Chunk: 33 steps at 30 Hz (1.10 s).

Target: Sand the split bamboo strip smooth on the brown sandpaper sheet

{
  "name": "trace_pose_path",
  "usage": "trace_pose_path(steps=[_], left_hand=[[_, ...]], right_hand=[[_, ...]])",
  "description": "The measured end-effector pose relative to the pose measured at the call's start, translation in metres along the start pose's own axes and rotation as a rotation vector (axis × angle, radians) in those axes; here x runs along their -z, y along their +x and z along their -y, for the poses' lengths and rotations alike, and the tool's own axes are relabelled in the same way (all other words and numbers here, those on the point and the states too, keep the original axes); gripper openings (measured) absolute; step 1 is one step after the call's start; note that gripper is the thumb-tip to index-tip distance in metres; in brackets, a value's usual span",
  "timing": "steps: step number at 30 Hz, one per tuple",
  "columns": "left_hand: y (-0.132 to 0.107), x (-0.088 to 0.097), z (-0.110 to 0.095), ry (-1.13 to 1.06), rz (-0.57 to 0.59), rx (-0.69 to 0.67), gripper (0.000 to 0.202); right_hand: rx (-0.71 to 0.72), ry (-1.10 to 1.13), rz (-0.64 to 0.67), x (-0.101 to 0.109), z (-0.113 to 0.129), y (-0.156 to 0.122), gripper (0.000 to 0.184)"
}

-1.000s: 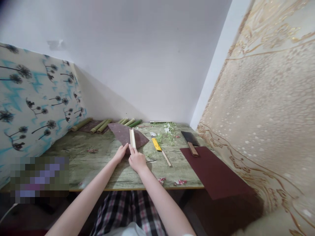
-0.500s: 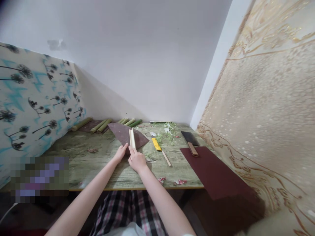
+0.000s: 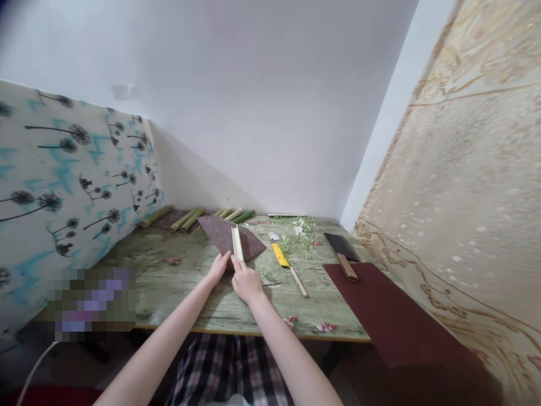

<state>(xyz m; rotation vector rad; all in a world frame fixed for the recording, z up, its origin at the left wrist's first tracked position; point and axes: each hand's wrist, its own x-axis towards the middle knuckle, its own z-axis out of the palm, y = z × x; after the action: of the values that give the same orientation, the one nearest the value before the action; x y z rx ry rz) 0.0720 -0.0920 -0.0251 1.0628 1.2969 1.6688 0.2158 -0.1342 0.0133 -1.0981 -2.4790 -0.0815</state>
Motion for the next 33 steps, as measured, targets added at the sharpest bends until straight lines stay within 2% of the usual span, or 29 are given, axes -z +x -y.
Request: trace_pose_path(steps=[4, 9, 15, 21, 25, 29, 33], left_hand=[[0.0028, 0.0000, 0.0021, 0.002, 0.011, 0.011, 0.035], [0.0051, -0.0005, 0.0061, 0.061, 0.015, -0.019, 0.033], [0.0036, 0.0016, 0.0029, 0.059, -0.046, -0.035, 0.033], [0.0039, 0.0008, 0.0036, 0.128, 0.012, -0.053, 0.027], [0.0058, 0.0012, 0.0062, 0.186, -0.024, -0.029, 0.023], [0.0035, 0.0007, 0.0054, 0.197, 0.016, -0.057, 0.025], [-0.0020, -0.0013, 0.0004, 0.209, 0.073, -0.125, 0.030]], right_hand=[[0.026, -0.016, 0.000, -0.0029, -0.0008, 0.0003, 0.062], [-0.043, -0.050, 0.006, -0.0044, -0.0029, 0.0015, 0.063], [0.059, 0.007, 0.003, 0.0011, -0.0014, -0.0001, 0.058], [-0.026, -0.059, 0.020, -0.0001, 0.0000, 0.0014, 0.064], [0.000, -0.041, 0.008, -0.0018, -0.0024, 0.0006, 0.065], [0.006, -0.041, 0.006, -0.0006, -0.0019, -0.0003, 0.064], [-0.027, -0.062, 0.033, 0.0016, 0.0003, -0.0002, 0.070]])
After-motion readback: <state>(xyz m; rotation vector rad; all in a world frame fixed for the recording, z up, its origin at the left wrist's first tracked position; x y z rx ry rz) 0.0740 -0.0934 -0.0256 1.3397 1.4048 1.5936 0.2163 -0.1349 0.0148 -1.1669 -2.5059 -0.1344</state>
